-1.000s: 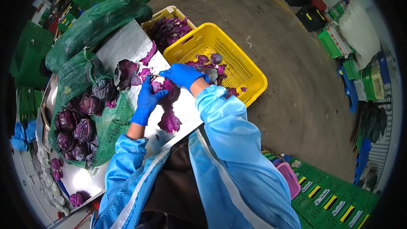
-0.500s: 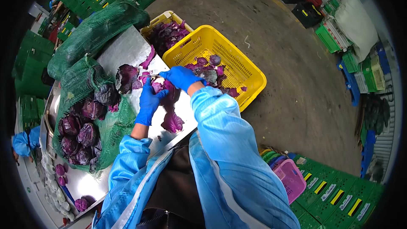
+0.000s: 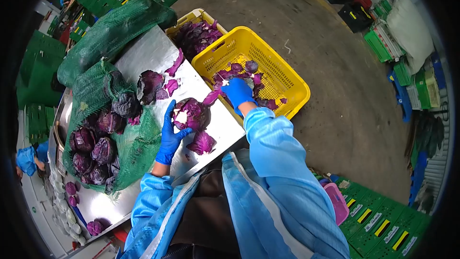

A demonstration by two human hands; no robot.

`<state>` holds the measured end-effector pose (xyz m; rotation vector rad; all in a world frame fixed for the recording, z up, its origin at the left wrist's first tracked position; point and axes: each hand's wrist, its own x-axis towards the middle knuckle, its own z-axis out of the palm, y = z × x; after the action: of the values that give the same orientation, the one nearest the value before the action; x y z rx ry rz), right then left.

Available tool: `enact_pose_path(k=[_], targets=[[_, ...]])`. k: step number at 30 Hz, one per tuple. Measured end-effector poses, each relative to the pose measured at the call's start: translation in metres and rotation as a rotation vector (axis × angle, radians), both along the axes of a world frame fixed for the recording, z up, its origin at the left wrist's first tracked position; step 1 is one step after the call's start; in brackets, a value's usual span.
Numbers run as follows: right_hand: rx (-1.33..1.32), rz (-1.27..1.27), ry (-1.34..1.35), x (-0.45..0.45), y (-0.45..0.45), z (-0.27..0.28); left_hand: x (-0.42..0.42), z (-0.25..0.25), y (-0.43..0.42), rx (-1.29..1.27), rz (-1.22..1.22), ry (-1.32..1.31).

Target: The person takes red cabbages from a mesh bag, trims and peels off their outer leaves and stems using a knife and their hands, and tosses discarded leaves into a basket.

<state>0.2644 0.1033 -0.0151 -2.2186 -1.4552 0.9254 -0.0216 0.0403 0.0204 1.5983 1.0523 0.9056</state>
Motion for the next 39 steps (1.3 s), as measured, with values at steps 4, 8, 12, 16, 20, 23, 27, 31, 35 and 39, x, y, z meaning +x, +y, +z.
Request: enact_pose_path(k=[4, 8, 12, 16, 20, 23, 27, 31, 35, 39], targets=[[0.263, 0.143, -0.131, -0.041, -0.005, 0.072, -0.001, 0.013, 0.023, -0.014, -0.179, 0.023], [0.253, 0.607, 0.294, -0.062, -0.004, 0.075, -0.002, 0.012, 0.033, 0.051, -0.030, 0.108], [0.159, 0.356, 0.220, -0.067, -0.016, 0.081, 0.024, 0.027, 0.000, -0.227, 0.339, 0.171], [0.299, 0.373, 0.107, -0.069, -0.027, 0.057, 0.038, -0.007, 0.005, -0.052, 0.415, 0.264], [0.147, 0.080, 0.156, -0.017, -0.025, -0.008, 0.035, 0.001, 0.017, 0.019, 0.281, 0.359], [-0.024, 0.287, -0.179, -0.002, -0.031, 0.010, 0.030, 0.000, 0.026, -0.008, 0.234, 0.353], [0.477, 0.349, -0.245, -0.046, -0.042, 0.069, 0.034, 0.008, 0.036, -0.078, 0.175, 0.167], [0.275, 0.483, -0.202, -0.071, -0.054, 0.073, 0.043, 0.039, 0.045, -0.310, 0.122, 0.174], [0.289, 0.452, -0.288, -0.074, -0.048, 0.062, 0.047, 0.019, 0.048, -0.152, 0.176, 0.160], [0.346, 0.324, 0.010, -0.063, -0.014, 0.039, 0.050, 0.006, 0.043, -0.034, 0.136, 0.264]])
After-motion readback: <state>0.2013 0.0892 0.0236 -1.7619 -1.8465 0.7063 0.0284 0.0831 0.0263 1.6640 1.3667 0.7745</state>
